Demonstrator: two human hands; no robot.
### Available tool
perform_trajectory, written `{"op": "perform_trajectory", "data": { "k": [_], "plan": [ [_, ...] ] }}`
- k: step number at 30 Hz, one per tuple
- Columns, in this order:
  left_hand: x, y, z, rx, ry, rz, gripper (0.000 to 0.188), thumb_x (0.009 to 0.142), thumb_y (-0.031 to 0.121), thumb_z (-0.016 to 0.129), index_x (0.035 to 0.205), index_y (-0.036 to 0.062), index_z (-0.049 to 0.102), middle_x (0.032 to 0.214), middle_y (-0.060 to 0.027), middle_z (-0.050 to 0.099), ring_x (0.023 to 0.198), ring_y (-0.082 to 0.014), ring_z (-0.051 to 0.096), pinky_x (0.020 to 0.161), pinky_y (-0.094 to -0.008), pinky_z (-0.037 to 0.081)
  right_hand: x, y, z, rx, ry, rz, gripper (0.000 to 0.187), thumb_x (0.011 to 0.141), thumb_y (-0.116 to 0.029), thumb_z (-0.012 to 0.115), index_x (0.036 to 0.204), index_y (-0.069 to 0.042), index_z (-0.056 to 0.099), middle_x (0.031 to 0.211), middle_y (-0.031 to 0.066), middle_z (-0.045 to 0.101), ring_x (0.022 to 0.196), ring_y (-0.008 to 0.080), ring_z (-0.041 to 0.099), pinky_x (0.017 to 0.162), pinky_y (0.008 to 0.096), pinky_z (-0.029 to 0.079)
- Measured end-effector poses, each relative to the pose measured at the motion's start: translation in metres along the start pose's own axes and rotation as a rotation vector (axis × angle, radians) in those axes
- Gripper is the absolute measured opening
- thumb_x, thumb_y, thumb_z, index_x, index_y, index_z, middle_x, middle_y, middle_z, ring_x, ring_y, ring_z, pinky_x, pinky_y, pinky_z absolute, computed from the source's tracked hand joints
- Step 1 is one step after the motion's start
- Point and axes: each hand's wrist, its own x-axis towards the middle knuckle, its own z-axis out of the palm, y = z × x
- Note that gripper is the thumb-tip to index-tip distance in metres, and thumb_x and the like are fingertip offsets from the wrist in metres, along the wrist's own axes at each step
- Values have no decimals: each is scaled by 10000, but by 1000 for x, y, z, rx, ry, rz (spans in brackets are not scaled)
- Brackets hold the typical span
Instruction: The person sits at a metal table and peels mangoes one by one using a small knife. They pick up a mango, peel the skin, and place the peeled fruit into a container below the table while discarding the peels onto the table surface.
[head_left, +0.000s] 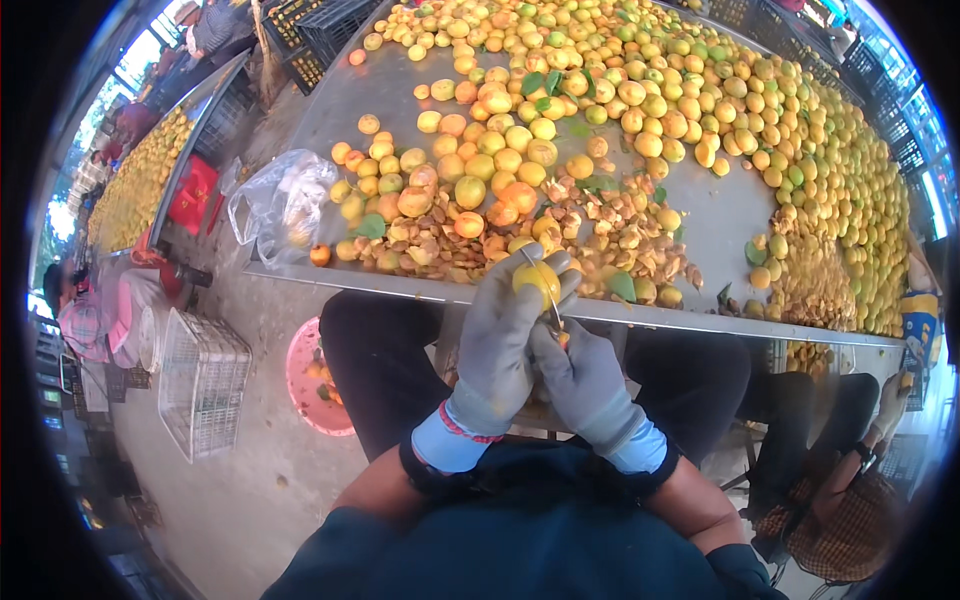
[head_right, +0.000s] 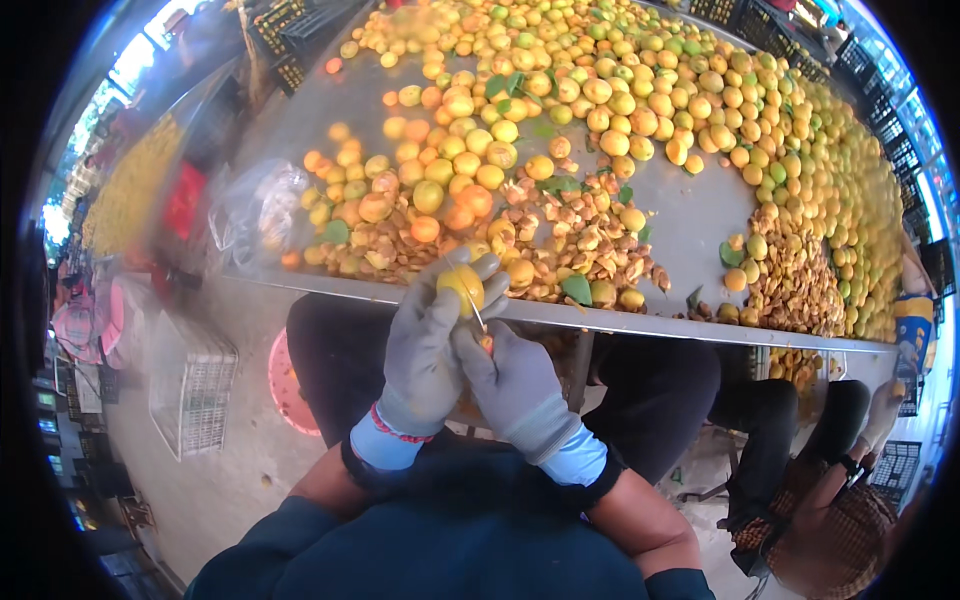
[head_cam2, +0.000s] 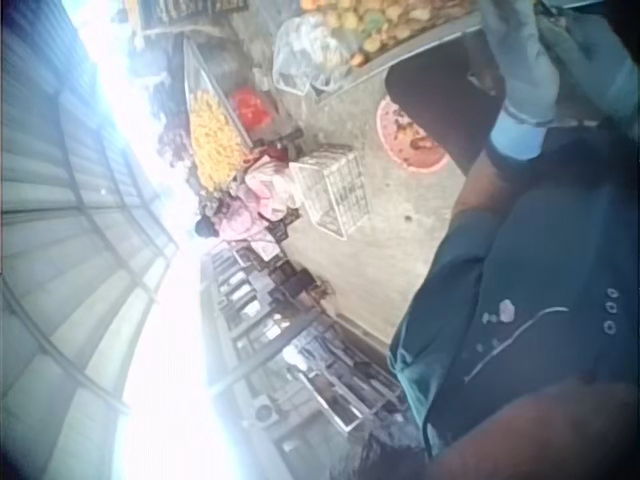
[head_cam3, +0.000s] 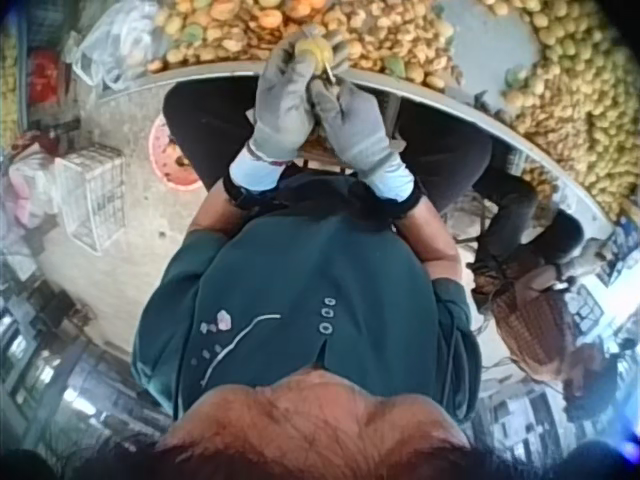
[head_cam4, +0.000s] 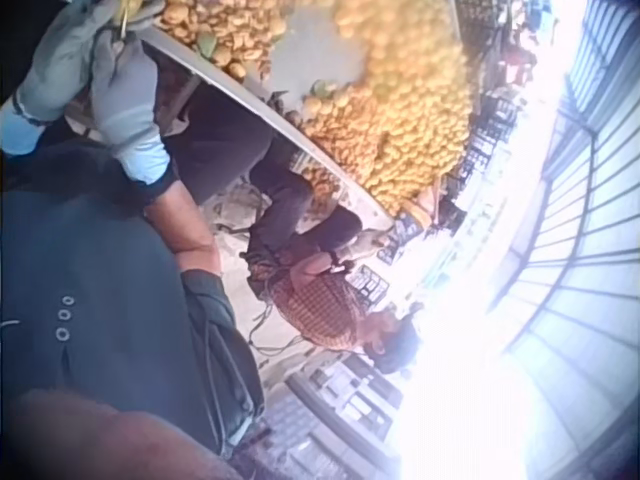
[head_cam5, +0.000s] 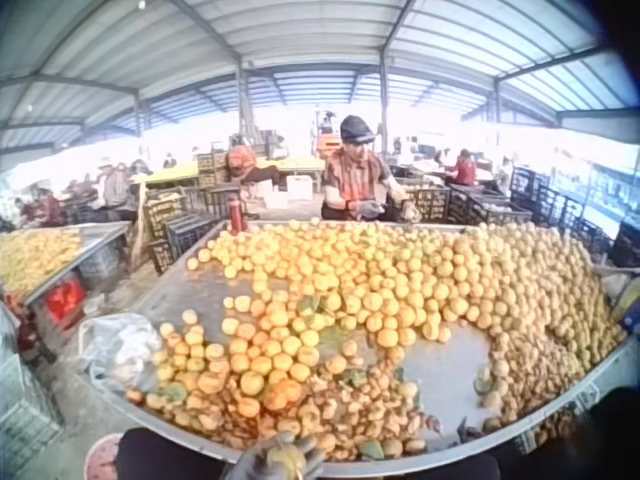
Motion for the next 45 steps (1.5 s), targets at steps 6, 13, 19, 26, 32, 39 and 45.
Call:
{"op": "perform_trajectory", "data": {
  "k": [6, 13, 19, 26, 32, 39, 45],
  "plan": [
    [13, 20, -13, 368, -120, -108, 531, 989, 296, 506, 1373, -40, 361, 1206, -207, 586, 1155, -309, 569, 996, -399, 457, 5, -9, -15, -33, -108, 119, 375, 955, -337, 551, 926, 37, 564, 653, 185, 582, 594, 312, 582, 533, 392, 448],
    [16, -4, -9, -21, 61, -191, 466, 1022, 351, 425, 1271, -41, 466, 1078, -145, 642, 1026, -215, 613, 916, -333, 487, 20, 0, -8, -16, -90, 193, 385, 968, -365, 541, 916, 14, 581, 568, 23, 542, 433, 88, 498, 409, 248, 411],
    [31, 24, -19, 306, -280, -199, 515, 995, 334, 491, 1356, -25, 412, 1142, -139, 621, 1066, -194, 593, 874, -312, 503, 13, -39, -29, 374, -206, 477, 409, 947, -362, 562, 896, 44, 554, 589, 115, 569, 465, 221, 571, 453, 339, 437],
    [27, -4, -11, 12, -41, -235, 639, 1002, 508, 364, 1364, -19, 389, 1126, -153, 627, 1111, -288, 579, 1013, -393, 440, 25, -23, -24, 235, -199, 459, 408, 961, -396, 535, 922, 10, 553, 589, 55, 522, 461, 154, 536, 419, 286, 427],
    [33, -2, -5, 147, -16, -207, 640, 1005, 511, 358, 1348, -26, 411, 1082, -179, 637, 1056, -266, 593, 976, -394, 465, 25, -9, -19, 103, -142, 203, 403, 965, -385, 534, 899, 11, 564, 556, 47, 517, 447, 145, 528, 413, 279, 425],
    [42, -9, -12, 142, -40, -265, 611, 983, 522, 426, 1239, -28, 503, 1126, -200, 630, 1017, -247, 614, 914, -371, 503, 27, 0, -26, -186, -61, 91, 429, 958, -366, 516, 893, 57, 544, 631, 190, 581, 598, 328, 595, 538, 434, 462],
    [37, -26, -1, 137, 95, -289, 668, 967, 551, 433, 1226, -63, 479, 1071, -202, 633, 998, -273, 626, 895, -387, 521, 25, 18, -15, -394, 12, 133, 468, 960, -419, 482, 904, 42, 541, 677, 238, 613, 691, 412, 627, 637, 491, 495]
  ]
}}
